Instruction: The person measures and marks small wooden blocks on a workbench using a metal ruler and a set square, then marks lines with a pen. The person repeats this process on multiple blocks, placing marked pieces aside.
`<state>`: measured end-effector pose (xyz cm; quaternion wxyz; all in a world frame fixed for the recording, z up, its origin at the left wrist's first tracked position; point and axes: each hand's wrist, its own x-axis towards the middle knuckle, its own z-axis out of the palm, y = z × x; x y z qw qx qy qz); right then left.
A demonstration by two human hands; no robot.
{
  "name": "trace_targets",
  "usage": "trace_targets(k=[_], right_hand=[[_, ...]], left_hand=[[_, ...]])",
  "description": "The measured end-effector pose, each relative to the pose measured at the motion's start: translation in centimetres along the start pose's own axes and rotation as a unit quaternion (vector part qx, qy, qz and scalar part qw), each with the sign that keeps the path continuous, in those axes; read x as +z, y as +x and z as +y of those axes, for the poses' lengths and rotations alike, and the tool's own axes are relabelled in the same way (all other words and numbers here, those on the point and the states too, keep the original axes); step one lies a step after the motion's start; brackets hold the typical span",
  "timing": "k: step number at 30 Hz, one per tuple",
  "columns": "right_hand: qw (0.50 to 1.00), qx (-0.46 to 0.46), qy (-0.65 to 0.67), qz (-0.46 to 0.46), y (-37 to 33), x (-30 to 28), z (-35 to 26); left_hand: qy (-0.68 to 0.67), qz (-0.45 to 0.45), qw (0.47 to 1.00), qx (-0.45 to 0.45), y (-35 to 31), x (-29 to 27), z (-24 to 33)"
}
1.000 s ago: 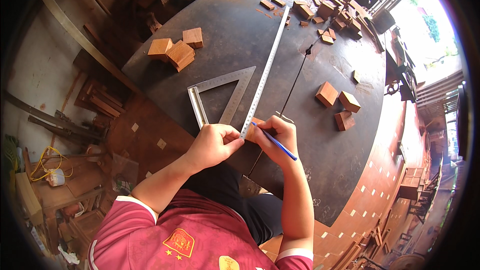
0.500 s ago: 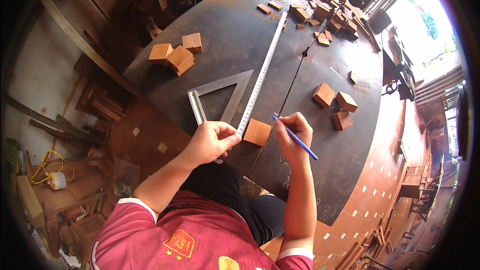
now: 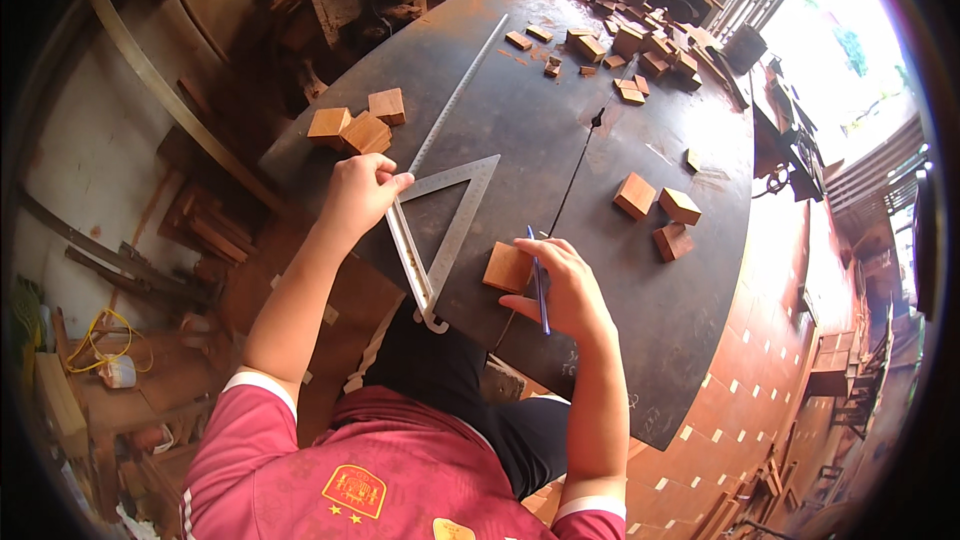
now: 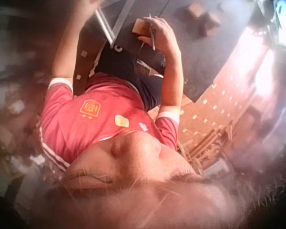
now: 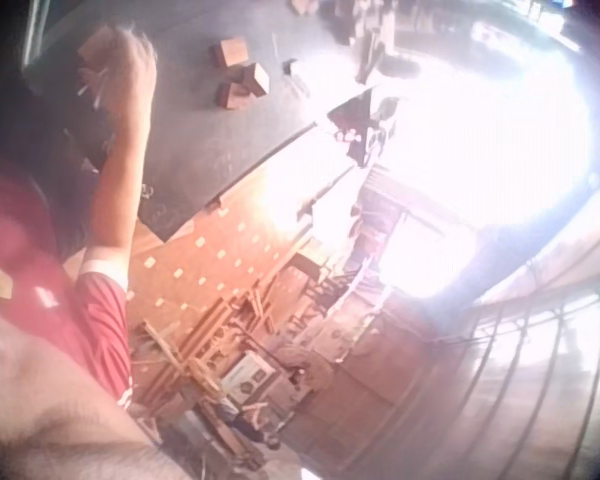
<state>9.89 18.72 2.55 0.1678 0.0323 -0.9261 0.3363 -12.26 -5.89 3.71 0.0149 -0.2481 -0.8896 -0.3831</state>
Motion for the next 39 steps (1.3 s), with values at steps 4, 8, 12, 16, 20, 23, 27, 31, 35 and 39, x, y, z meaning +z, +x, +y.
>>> trace_targets(k=[4, 8, 12, 16, 20, 23, 27, 31, 35, 39], right_hand=[[0.999, 0.035, -0.017, -0.002, -0.5, 0.4, 0.2], [0.991, 0.124, -0.019, -0.050, -0.1, 0.2, -1.2], [0.997, 0.065, 0.039, -0.012, -0.5, 0.1, -0.9], [0.987, 0.105, 0.104, -0.058, -0.3, -0.4, -0.8], [0.991, 0.094, 0.079, -0.050, -0.2, 0.3, -0.7], [0.996, 0.081, 0.029, -0.014, -0.4, 1.0, -0.4], [0.995, 0.089, 0.000, 0.034, -0.4, 2.3, -0.4], [0.995, 0.095, -0.017, 0.033, -0.2, 2.4, -0.4], [0.992, 0.114, 0.044, -0.029, -0.2, 0.8, -0.7], [0.988, 0.113, 0.102, -0.027, 0.0, -0.1, -0.2]], left_hand=[[0.105, 0.006, 0.994, -0.003, -2.3, 0.5, 1.2], [0.150, -0.001, 0.988, 0.045, -3.3, 1.5, -0.2], [0.108, -0.050, 0.993, 0.008, -2.6, 1.2, -0.5], [0.077, -0.103, 0.989, -0.070, -1.9, 0.3, -0.5], [-0.054, -0.160, 0.979, -0.116, -1.9, -1.1, -0.3], [-0.175, -0.156, 0.964, -0.129, -2.7, -1.4, 0.9], [-0.266, -0.072, 0.954, -0.120, -4.0, -0.6, 0.7], [-0.383, -0.015, 0.913, -0.137, -4.7, 0.4, -0.8], [-0.482, -0.045, 0.856, -0.181, -5.6, 1.7, 0.2], [-0.491, -0.047, 0.853, -0.170, -6.3, 3.1, 1.0]])
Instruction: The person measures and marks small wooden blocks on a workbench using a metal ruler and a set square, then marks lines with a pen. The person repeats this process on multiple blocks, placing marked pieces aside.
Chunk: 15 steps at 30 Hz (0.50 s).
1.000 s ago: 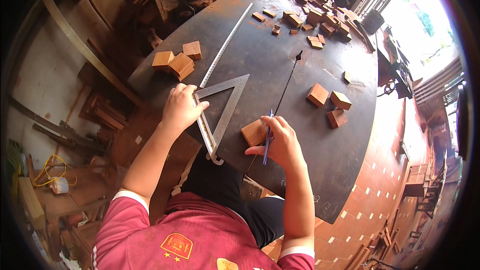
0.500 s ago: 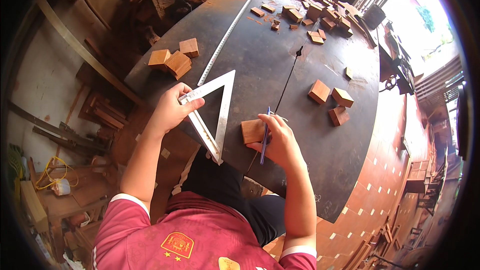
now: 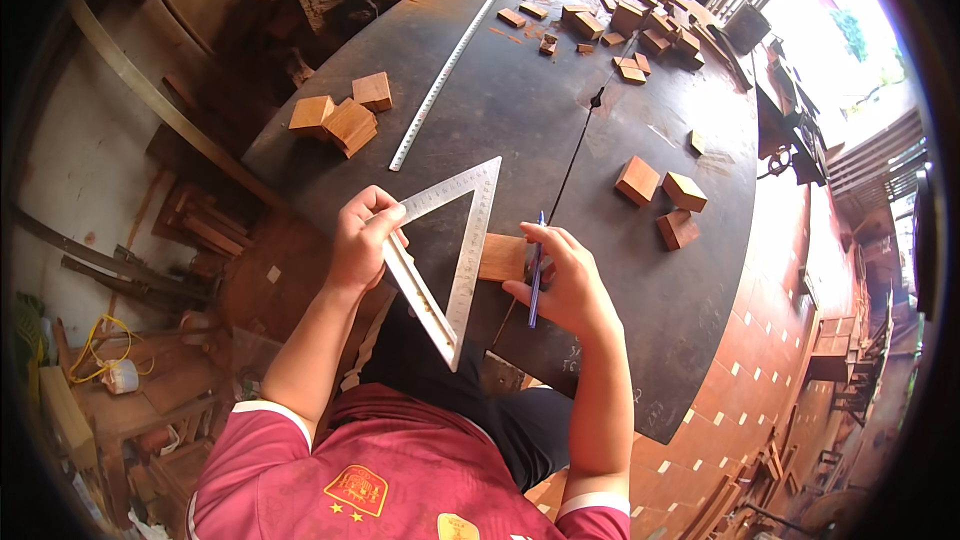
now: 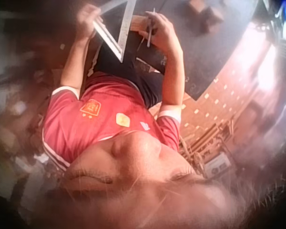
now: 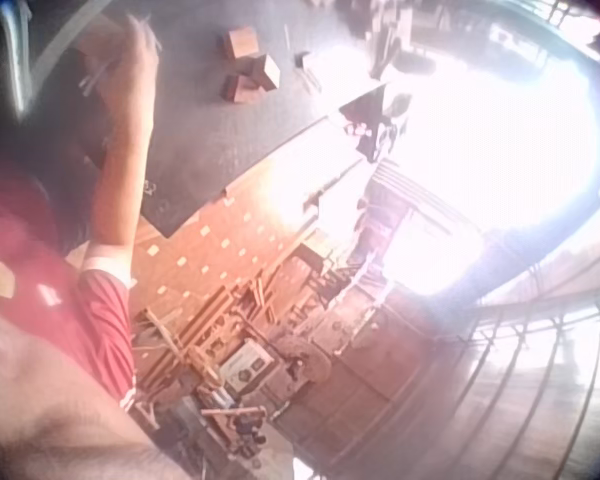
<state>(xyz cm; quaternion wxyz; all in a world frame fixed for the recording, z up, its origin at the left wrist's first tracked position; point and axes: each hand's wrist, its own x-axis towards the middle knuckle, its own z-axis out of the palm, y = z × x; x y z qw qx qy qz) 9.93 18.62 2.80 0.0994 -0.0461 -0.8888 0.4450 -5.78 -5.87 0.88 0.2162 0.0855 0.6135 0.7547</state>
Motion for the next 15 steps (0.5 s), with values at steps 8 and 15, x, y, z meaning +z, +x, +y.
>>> trace_targets(k=[8, 15], right_hand=[[0.980, 0.047, 0.187, 0.055, 0.1, 0.2, 0.9], [0.950, 0.112, 0.280, 0.079, 0.5, 1.6, 0.9]], left_hand=[[0.046, -0.010, 0.999, 0.024, -0.6, 0.7, -2.0], [0.059, -0.015, 0.998, 0.033, -0.8, 0.8, -2.3]])
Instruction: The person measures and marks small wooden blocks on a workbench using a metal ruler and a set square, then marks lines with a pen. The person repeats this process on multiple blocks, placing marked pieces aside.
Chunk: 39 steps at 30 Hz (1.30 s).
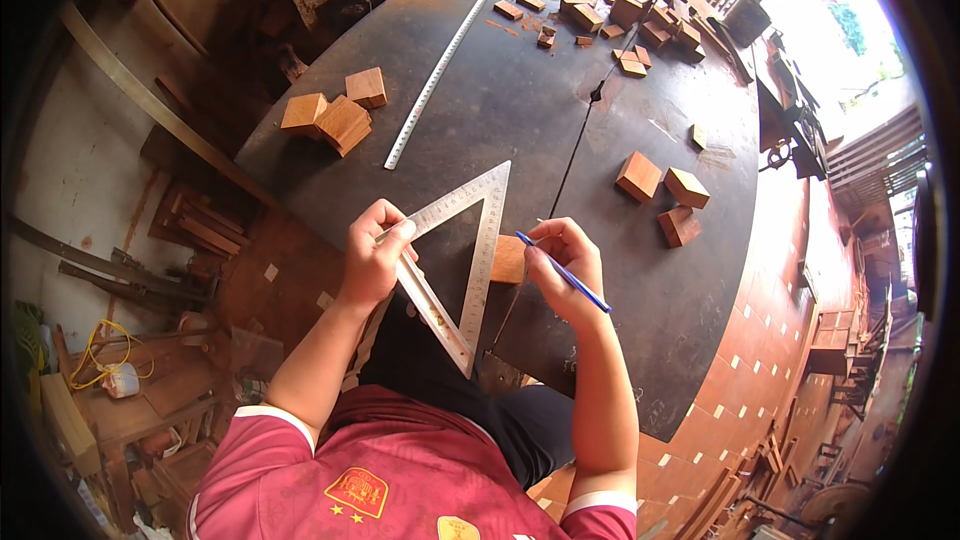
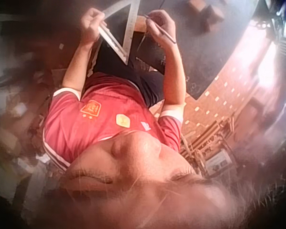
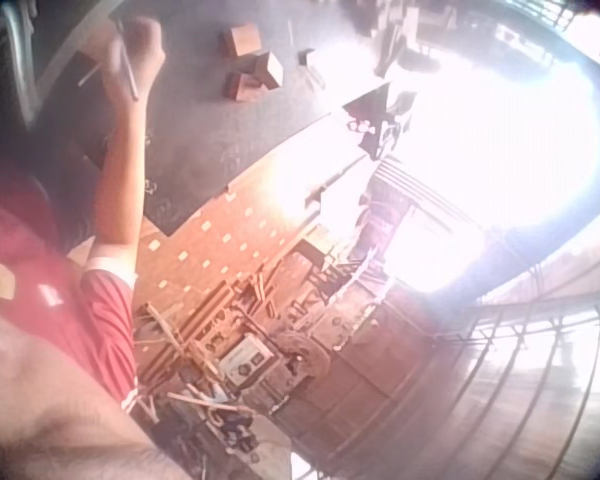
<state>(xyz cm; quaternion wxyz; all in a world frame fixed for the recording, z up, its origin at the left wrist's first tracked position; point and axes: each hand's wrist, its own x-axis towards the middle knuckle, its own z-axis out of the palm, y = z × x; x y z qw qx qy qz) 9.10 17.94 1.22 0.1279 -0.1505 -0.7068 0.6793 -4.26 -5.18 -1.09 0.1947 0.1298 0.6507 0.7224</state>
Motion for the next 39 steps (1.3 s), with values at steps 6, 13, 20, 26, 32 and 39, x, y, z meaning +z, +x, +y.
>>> trace_targets(k=[6, 13, 20, 26, 32, 39], right_hand=[[1.000, -0.015, -0.017, -0.004, 0.4, 0.8, 0.4], [0.999, -0.043, -0.002, 0.005, 0.6, 0.7, 1.7], [0.997, -0.054, -0.031, 0.042, 0.6, 1.2, 2.1], [0.996, -0.066, -0.038, 0.051, 0.6, 1.4, 2.3], [0.995, -0.058, -0.069, 0.036, 0.5, 1.2, 1.8], [0.995, -0.061, -0.074, 0.024, 0.5, 1.2, 1.8]], left_hand=[[0.013, -0.003, 1.000, 0.000, 0.0, 0.0, -0.2], [0.029, 0.006, 1.000, -0.009, -0.3, 0.2, -0.1], [0.028, 0.006, 1.000, -0.003, -0.4, 0.3, 0.0], [0.048, 0.012, 0.999, 0.024, -0.3, 0.3, -0.5], [0.037, 0.007, 0.999, -0.017, -0.7, 0.4, 0.2], [0.041, 0.011, 0.999, 0.004, -0.6, 0.4, -0.1]])
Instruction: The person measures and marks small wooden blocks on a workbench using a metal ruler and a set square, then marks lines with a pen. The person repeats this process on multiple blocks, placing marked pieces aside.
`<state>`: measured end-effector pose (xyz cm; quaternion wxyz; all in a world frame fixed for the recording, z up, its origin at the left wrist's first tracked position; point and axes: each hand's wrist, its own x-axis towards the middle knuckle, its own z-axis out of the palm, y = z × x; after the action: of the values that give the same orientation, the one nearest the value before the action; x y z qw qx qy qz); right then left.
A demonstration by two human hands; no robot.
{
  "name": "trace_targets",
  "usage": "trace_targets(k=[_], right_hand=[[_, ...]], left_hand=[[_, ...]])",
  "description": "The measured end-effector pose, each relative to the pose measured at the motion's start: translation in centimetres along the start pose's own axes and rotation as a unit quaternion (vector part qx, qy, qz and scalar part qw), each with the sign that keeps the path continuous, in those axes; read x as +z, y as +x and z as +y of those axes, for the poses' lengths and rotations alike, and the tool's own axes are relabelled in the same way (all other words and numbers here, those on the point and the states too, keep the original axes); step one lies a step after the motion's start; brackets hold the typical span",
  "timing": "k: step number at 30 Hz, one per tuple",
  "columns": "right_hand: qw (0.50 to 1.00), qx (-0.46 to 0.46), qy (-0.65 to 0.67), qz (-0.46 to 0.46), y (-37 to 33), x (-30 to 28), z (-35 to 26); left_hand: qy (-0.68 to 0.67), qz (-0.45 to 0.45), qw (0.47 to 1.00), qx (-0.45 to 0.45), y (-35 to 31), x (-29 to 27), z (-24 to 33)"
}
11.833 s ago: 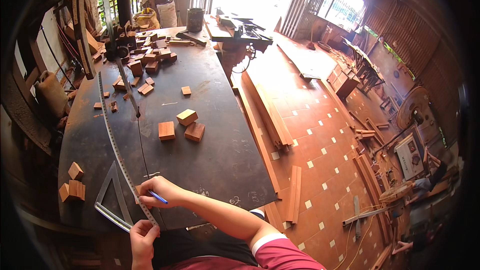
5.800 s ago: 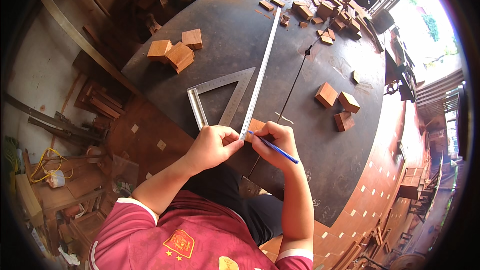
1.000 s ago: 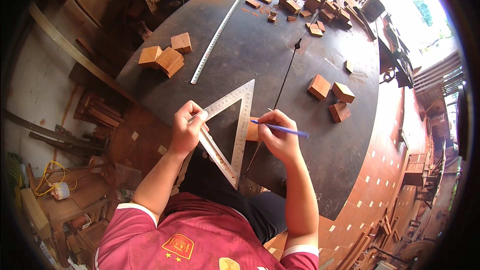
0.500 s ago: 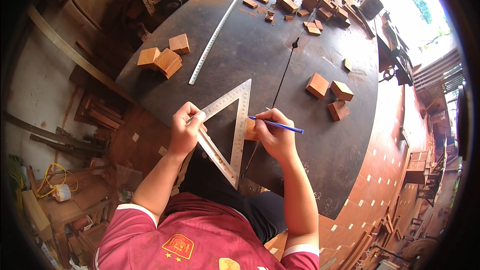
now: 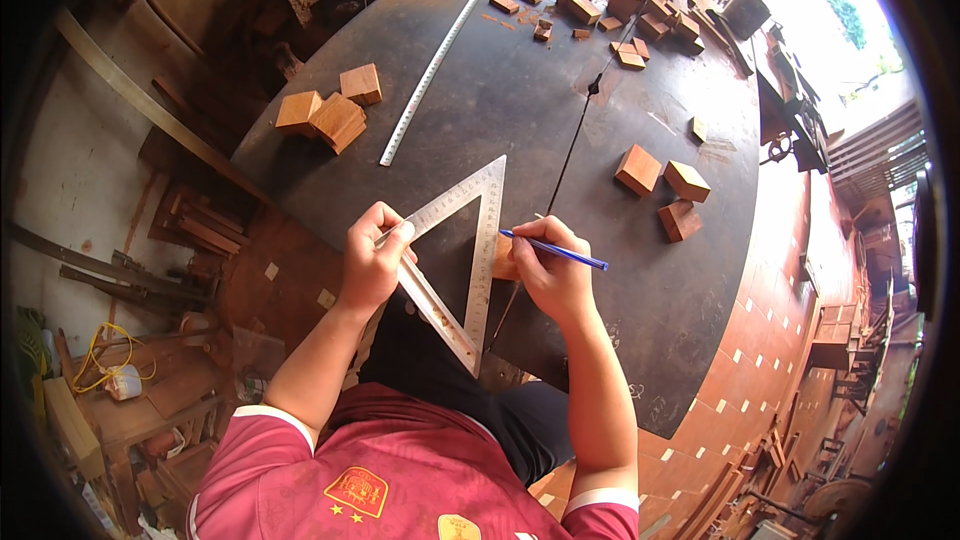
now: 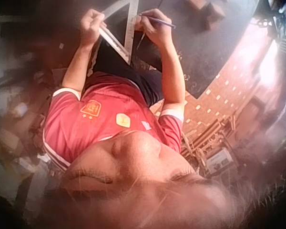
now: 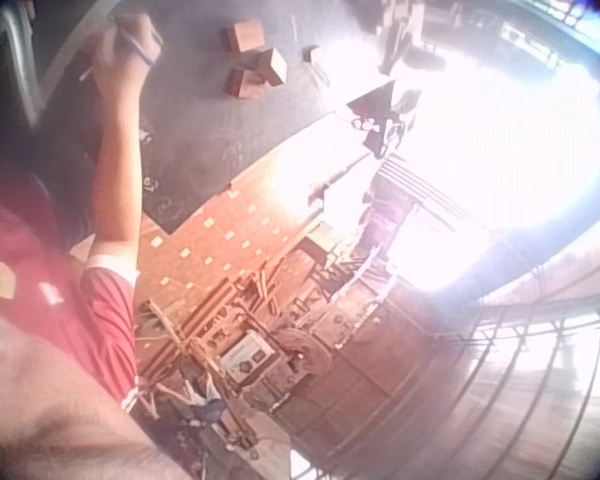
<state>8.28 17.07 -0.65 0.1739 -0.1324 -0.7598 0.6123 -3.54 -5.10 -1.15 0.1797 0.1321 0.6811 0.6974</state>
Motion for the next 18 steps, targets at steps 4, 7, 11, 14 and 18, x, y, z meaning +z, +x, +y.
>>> trace_targets(k=[4, 7, 11, 14, 18], right_hand=[[1.000, -0.022, -0.007, 0.008, 0.0, 0.1, -0.5], [0.999, -0.042, -0.016, 0.018, 0.1, 0.3, -0.6], [0.999, -0.023, -0.026, 0.006, -0.1, 0.1, -0.8], [0.999, -0.024, -0.032, 0.006, -0.1, 0.0, -0.9], [0.999, -0.032, -0.037, 0.007, 0.0, -0.1, -1.2]], left_hand=[[-0.002, -0.003, 1.000, -0.007, 0.0, 0.0, 0.1], [0.010, 0.004, 1.000, 0.010, 0.1, 0.1, -0.2], [0.015, 0.004, 1.000, 0.021, 0.1, 0.1, -0.4], [0.016, 0.004, 1.000, 0.014, 0.0, 0.1, -0.2], [0.030, 0.008, 0.999, 0.021, 0.0, 0.2, 0.1]])
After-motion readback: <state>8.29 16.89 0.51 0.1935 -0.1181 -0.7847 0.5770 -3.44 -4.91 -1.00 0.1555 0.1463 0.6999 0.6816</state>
